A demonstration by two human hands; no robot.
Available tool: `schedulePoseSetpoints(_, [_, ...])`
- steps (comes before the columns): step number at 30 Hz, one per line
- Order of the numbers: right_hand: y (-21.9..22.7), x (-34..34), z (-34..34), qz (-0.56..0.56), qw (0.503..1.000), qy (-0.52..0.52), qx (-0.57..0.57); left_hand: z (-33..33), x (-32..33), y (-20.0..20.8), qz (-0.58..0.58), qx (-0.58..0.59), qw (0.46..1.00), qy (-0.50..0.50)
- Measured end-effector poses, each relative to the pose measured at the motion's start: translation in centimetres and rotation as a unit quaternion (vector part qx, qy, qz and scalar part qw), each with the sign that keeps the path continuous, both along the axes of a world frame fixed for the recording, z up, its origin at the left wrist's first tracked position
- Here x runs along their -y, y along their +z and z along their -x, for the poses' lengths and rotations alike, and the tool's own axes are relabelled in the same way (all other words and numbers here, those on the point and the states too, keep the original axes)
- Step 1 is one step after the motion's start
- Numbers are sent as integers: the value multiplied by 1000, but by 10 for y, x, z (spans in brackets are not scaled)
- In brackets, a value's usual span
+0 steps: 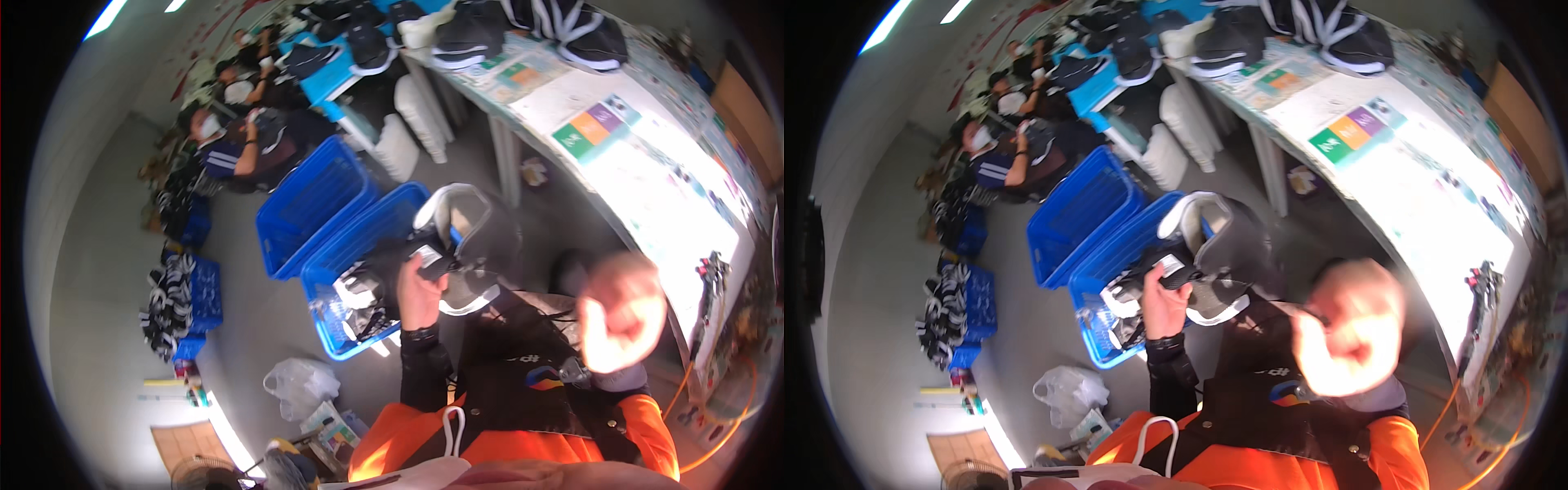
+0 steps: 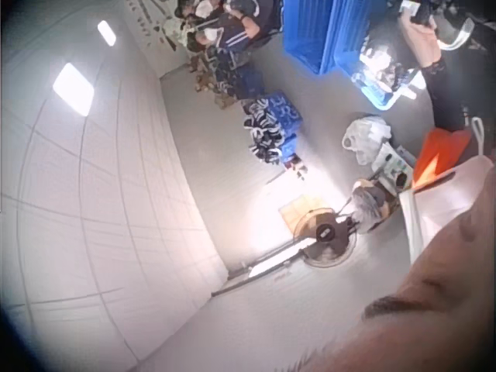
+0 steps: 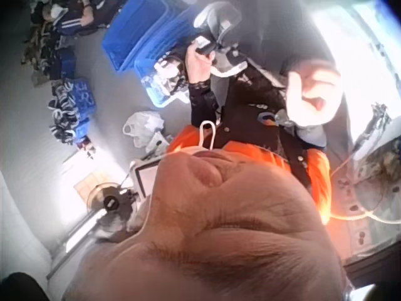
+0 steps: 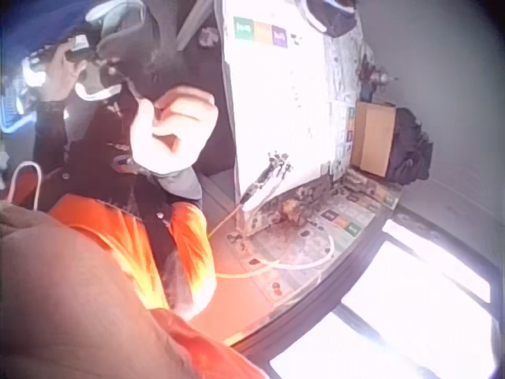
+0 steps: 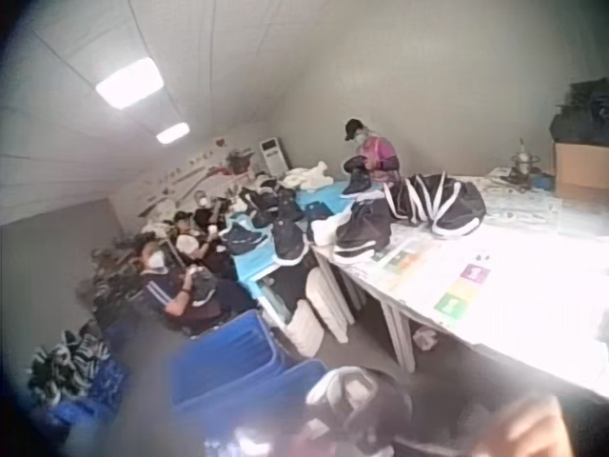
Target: Inspecting the interior and exterior of a shoe component and using a small heat tool/air gun on the seams.
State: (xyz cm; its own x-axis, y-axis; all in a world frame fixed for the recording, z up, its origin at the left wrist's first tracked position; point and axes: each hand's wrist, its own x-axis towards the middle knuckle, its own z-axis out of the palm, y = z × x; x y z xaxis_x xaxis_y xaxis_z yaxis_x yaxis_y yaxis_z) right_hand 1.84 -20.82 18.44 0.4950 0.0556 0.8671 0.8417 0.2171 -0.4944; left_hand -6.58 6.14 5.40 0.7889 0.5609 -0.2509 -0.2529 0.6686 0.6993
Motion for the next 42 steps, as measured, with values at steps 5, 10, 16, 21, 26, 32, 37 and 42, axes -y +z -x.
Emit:
schedulePoseSetpoints(5, [3, 9, 13, 94, 995, 26, -26, 1, -3, 1, -63, 19, 998, -3])
schedulePoseSetpoints(10, [-15, 8, -14, 34, 894, 340, -289, 3, 2, 1, -70, 11, 997, 6])
schedulePoseSetpoints(16, [-54, 37, -40, 207, 842, 400, -298, -1, 1, 0, -76, -13, 997, -1])
schedulePoseSetpoints(21, [-87, 40, -35, 250, 779, 340, -464, -6, 7, 4, -109, 6, 993, -35])
schedulePoseSetpoints(26, [-104, 46, -41, 215, 782, 325, -486, -7, 8, 8, -98, -32, 994, -48])
schedulePoseSetpoints(32, [-106, 52, -46, 207, 799, 292, -483, -13, 8, -1, -104, -14, 993, -48])
schedulePoseSetpoints(37, [-103, 50, -46, 198, 804, 284, -483, -15, 9, -6, -119, -12, 992, -44])
schedulePoseSetpoints(42, [-103, 51, -47, 186, 800, 298, -487, -14, 8, -6, -111, -23, 993, -42])
